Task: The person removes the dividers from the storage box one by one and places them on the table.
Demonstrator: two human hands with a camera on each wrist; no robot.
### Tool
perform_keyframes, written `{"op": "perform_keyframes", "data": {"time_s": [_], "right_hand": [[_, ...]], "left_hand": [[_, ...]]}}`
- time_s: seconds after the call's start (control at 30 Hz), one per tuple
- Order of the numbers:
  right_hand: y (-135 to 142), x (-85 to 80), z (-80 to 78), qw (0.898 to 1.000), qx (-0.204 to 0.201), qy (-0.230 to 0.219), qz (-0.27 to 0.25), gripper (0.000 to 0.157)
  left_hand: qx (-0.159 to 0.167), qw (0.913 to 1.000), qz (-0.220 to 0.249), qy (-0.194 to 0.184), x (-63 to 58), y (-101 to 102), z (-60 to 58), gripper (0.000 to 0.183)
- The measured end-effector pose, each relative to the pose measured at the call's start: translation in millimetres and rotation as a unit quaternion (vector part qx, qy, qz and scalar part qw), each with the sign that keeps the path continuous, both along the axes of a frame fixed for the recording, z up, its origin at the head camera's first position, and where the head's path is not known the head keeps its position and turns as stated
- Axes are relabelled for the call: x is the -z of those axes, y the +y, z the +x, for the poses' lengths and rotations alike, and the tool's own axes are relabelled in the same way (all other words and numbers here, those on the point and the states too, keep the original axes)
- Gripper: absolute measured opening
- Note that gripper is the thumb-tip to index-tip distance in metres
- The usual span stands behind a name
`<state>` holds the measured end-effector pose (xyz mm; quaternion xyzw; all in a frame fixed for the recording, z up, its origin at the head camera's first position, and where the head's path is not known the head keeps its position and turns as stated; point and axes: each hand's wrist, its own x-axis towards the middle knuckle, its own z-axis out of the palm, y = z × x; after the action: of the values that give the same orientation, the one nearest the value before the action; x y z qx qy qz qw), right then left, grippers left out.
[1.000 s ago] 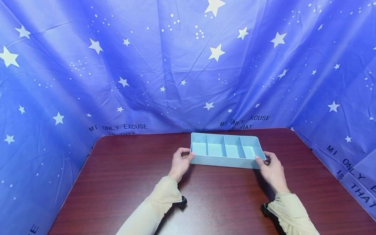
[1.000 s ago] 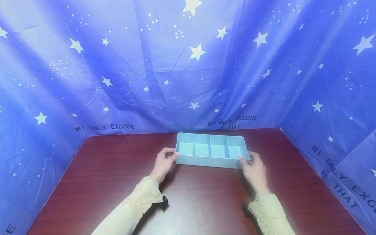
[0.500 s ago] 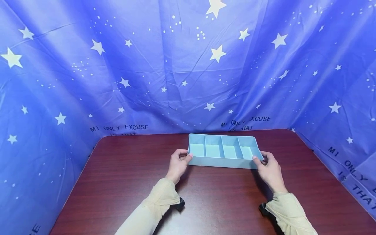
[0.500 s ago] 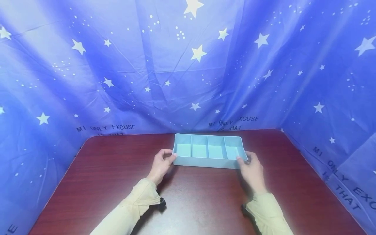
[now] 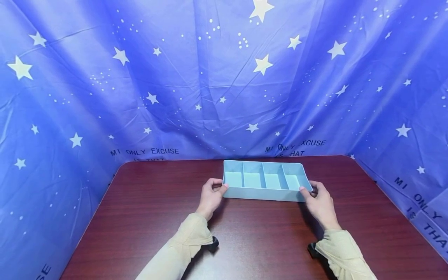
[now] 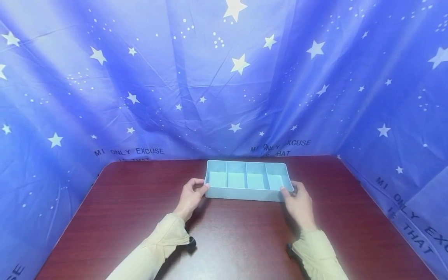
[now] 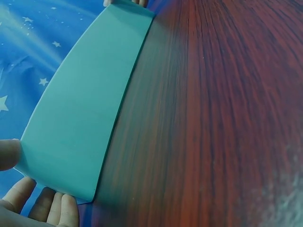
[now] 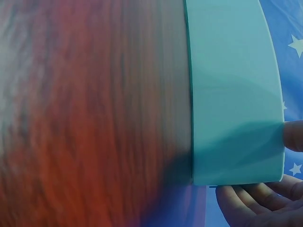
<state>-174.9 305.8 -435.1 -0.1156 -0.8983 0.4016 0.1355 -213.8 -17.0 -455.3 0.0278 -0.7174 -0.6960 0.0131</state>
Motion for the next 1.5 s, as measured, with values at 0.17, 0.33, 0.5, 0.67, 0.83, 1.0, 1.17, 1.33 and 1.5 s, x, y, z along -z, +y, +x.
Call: {"op": "perform_keyframes", "data": {"time_s": [0.17,0.33,0.5,0.67,0.83,1.0,1.17,1.33,1.5], "right_hand": [[-2.3,0.7,-1.1,1.0,-0.003,0.006,0.005,0.054],[-5.0,1.0,-2.3,1.0,-0.006,0.006,0.004,0.055],[-7.3,0.9,-4.1,1.0,-0.009,0.006,0.002,0.054],[-9.6,2.3,-5.4,1.0,-0.009,0.011,0.007,0.053],[-12.5,2.4,-6.2,1.0,-0.01,0.013,0.005,0.053],[-15.1,2.8,-6.0,1.0,-0.016,0.012,0.001,0.053],[-16.9,3.5,-5.7,1.0,-0.018,0.009,-0.003,0.054],[-20.1,4.5,-7.8,1.0,-0.017,0.015,-0.002,0.051],[-23.9,4.5,-10.1,1.0,-0.018,0.014,0.0,0.051]], "left_hand": [[-0.004,1.0,-0.001,0.002,0.3,-1.8,0.6,0.029],[-0.008,1.0,-0.002,0.002,0.7,-4.5,1.1,0.029],[-0.01,0.9999,-0.005,0.002,1.0,-7.7,2.0,0.03],[-0.011,0.9999,-0.006,0.003,2.0,-10.9,2.4,0.031],[-0.014,0.9999,-0.004,0.005,2.9,-14.1,3.0,0.032],[-0.019,0.9998,0.0,0.003,2.6,-16.7,4.8,0.032],[-0.02,0.9998,0.001,0.002,2.7,-18.8,7.7,0.031],[-0.025,0.9997,0.0,0.001,2.8,-22.3,9.3,0.032],[-0.031,0.9995,0.004,-0.002,2.9,-26.4,9.7,0.031]]}}
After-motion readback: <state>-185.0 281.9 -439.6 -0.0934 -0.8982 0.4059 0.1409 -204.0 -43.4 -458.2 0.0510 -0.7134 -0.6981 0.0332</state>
